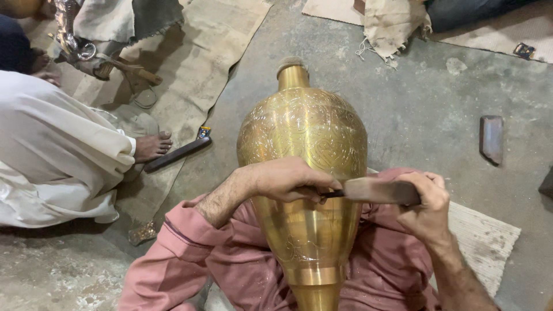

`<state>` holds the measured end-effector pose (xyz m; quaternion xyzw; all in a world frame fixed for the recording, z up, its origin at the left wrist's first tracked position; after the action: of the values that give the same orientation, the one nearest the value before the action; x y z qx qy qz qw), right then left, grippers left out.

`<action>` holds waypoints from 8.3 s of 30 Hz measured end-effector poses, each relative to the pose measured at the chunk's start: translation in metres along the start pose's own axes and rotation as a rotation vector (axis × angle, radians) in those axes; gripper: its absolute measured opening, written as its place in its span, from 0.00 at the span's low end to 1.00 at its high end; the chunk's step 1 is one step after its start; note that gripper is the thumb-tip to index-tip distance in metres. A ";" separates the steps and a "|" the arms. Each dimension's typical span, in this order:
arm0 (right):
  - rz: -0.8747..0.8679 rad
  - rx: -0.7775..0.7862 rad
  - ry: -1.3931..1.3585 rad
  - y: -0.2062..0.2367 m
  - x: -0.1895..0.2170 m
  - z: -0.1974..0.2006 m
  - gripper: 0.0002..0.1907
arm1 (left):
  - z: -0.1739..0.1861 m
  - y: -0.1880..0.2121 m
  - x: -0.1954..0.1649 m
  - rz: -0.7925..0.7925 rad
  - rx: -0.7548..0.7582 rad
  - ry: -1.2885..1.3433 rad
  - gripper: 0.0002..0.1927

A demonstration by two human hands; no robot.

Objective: The person sits cross-legged on the floor holding a large brass vase between their legs. They hold a chisel against the vase surface and strike it with a wooden mallet, engraving decorative patterns, repositioning the chisel and rotating the vase as they work across the surface.

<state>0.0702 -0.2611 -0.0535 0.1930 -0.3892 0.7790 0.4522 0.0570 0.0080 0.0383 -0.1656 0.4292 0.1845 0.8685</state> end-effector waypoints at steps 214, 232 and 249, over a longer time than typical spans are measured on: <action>-0.243 0.531 0.037 -0.084 0.017 0.013 0.11 | -0.058 0.065 -0.031 0.235 -0.668 -0.027 0.24; -0.101 0.593 0.310 -0.120 0.041 0.016 0.15 | -0.076 0.072 -0.035 0.256 -0.898 -0.044 0.26; 0.106 0.860 0.654 -0.138 0.067 -0.008 0.11 | -0.098 0.075 -0.034 0.368 -1.043 -0.188 0.24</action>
<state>0.1542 -0.1776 0.0448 0.0884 0.1166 0.9091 0.3900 -0.0643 0.0239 -0.0005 -0.4783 0.2238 0.5349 0.6596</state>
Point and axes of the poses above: each hand's wrist, its own y-axis away from the middle knuckle, its own z-axis out of the back of the hand, x = y × z, the point moved 5 cm from there along -y, towards the middle knuckle, and after that the axes turned 13 degrees about -z, right-handed, at the moved point
